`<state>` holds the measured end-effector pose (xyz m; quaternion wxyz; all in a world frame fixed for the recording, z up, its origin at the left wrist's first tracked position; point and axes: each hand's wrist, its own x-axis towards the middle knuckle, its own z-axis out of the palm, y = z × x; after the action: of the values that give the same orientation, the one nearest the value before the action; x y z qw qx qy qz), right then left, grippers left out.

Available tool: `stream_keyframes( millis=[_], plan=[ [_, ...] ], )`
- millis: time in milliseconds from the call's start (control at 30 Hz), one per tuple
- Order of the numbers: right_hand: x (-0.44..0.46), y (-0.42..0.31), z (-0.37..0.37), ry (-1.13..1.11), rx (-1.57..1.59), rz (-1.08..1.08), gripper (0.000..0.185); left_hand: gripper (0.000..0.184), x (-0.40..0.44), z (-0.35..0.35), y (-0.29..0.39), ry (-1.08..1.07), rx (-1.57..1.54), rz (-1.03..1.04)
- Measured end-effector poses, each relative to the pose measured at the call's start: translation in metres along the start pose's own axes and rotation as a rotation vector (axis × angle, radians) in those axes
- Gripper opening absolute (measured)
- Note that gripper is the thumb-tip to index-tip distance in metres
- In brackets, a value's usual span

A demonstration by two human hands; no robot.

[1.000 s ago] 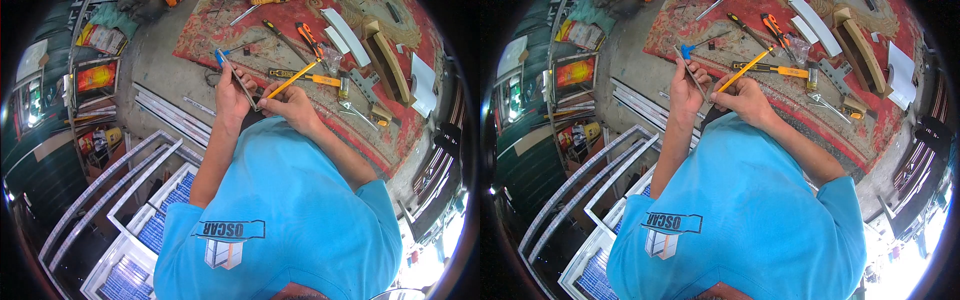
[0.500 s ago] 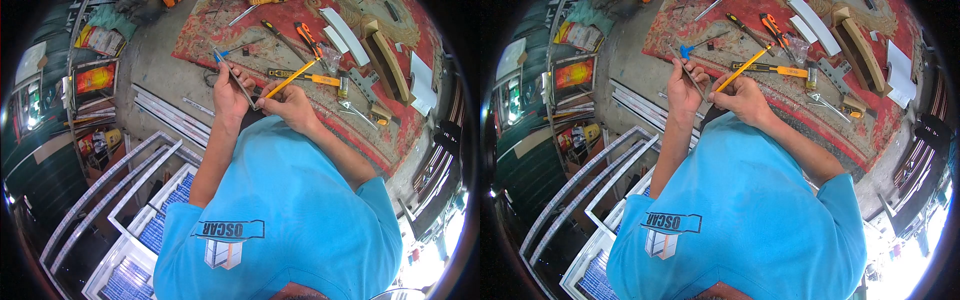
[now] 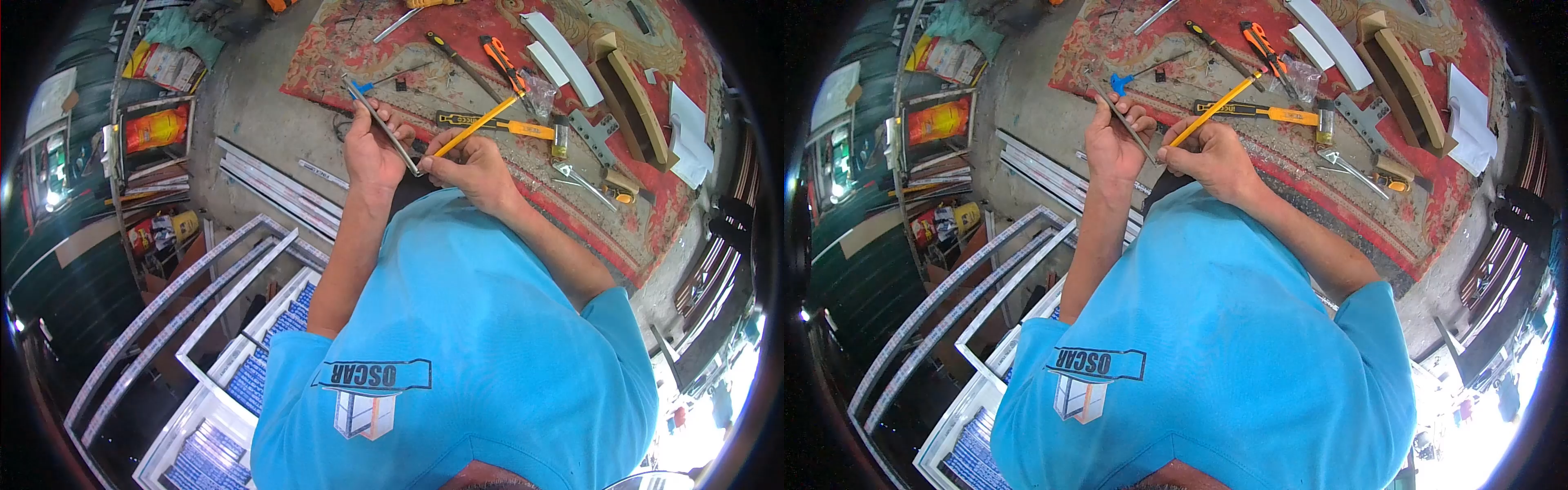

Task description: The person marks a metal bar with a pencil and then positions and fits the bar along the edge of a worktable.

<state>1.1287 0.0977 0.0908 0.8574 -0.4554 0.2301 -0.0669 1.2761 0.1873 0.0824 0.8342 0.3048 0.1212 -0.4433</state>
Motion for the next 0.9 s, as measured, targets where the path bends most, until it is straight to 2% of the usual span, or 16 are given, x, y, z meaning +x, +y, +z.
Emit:
stream_keyframes(
  millis=[900],
  plan=[
    [-0.005,-0.006,-0.001,0.012,-0.001,-0.006,0.017,0.022,-0.012,0.007,-0.005,-0.066,0.091,0.071]
  ],
)
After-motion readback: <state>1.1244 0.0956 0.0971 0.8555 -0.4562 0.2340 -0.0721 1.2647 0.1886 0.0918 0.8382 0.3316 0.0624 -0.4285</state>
